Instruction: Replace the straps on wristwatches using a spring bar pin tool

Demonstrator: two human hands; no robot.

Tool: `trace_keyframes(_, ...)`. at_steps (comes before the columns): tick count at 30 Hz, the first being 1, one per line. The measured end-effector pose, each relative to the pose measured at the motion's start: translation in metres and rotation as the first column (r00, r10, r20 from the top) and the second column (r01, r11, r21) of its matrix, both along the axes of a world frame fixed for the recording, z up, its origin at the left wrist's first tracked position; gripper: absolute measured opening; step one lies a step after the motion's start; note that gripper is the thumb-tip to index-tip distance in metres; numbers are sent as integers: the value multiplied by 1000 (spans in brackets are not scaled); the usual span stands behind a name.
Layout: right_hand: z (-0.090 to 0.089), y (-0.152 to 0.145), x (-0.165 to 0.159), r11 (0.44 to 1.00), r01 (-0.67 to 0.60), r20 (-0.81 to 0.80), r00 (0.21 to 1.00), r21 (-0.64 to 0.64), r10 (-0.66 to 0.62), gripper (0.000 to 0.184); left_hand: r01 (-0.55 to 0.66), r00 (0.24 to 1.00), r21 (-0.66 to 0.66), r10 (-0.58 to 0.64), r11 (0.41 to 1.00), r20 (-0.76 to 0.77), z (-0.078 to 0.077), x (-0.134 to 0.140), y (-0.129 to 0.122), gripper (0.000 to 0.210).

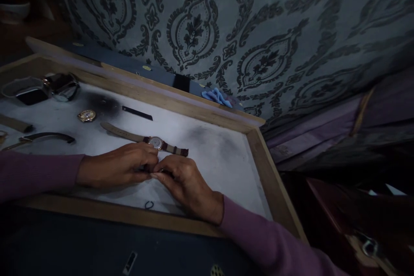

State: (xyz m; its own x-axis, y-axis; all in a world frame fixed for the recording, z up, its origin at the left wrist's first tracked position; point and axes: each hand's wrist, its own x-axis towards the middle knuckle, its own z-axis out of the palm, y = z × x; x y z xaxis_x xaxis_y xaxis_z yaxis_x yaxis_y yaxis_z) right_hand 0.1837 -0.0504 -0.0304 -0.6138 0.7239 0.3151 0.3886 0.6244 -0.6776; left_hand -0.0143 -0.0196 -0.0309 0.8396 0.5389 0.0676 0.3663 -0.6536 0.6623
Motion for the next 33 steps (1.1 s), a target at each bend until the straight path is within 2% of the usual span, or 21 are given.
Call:
trace_keyframes(10, -1, -1, -2, 999, -28, 40, 999, 34, 27, 11, 24, 1000, -64, -25, 998, -16, 3, -3, 5, 14)
trace_keyframes(14, 1, -1, -3, 993, -89, 108, 991, 74, 80, 12, 19, 1000, -77, -20, 997, -17, 5, -5, 4, 14)
trace_keyframes(21, 4, -2, -6, 987, -117, 180, 979, 108, 97, 16, 5, 1000, -84, -4, 996, 17, 3, -6, 5, 17)
trace_keyframes(33, 3, -2, -8, 992, -84, 121, 990, 90, 73, 11, 3, 1000, -105, -5, 994, -15, 2, -7, 5, 13)
